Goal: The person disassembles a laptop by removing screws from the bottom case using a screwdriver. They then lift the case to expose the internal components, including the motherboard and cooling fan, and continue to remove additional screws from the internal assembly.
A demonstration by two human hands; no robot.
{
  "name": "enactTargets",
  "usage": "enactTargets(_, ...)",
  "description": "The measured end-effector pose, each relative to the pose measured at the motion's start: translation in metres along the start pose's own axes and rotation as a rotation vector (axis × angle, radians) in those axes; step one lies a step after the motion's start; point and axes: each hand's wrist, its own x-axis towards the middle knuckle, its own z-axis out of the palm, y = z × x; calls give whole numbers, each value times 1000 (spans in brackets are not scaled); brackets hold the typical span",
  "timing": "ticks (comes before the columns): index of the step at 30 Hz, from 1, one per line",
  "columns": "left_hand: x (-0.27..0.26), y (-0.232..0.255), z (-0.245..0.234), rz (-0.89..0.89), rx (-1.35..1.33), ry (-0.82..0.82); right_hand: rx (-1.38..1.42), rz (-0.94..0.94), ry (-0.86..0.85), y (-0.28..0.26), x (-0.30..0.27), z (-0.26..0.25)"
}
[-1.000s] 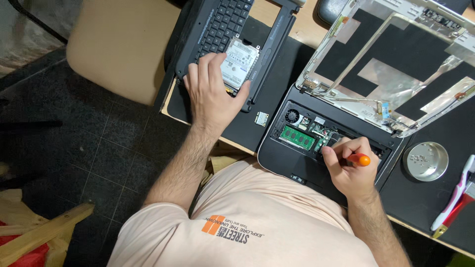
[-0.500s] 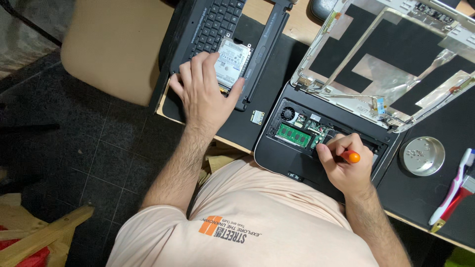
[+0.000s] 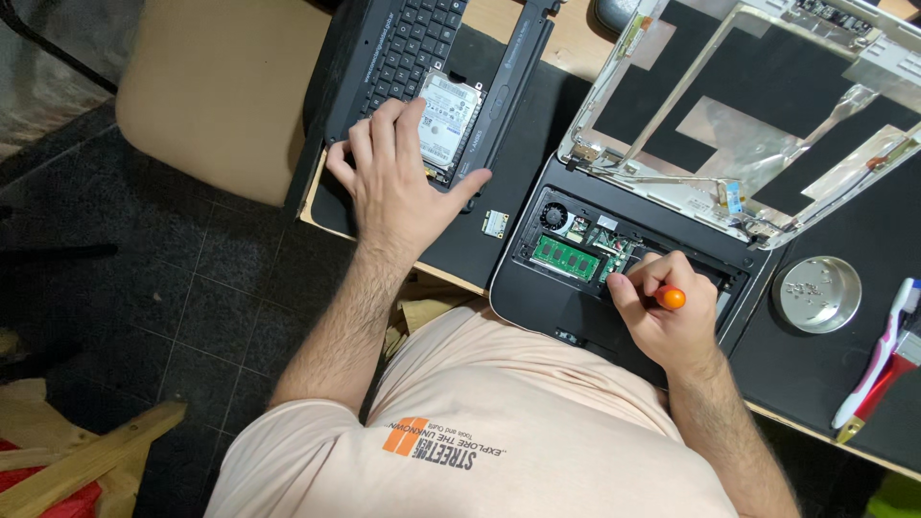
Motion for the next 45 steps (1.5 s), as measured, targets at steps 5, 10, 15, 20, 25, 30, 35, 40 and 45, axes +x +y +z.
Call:
enactTargets(5,-1,1,5,6,40,-7,-19,-9,-9,-3,2,0)
enactTargets(10,-2,-1,11,5,46,4,0,-19,-12,-3,3,0)
enactTargets(15,-4,-4,15,16,72,50,0,-13,-30,-1,2,-1)
enactTargets(20,-16,-12,25,257,-1,37,-1,-13,-30,-2,3,-1)
enactTargets(25,-28,-1,10,521,-54,-108,13,-2,-41,0,1,-3)
enactTargets(30,-29,-4,20,577,-52,-109,-43,-27,-30,-2,2,-2)
enactTargets(35,-16,-18,20,564,-23,-74,-30,-33,-32,-2,2,-3)
enactTargets(40,17,-51,7,494,-27,9,-11,-50,-34,-10,5,-3)
enactTargets(45,35,-40,-12,445,74,-43,-176,-65,-103,-29,9,-4)
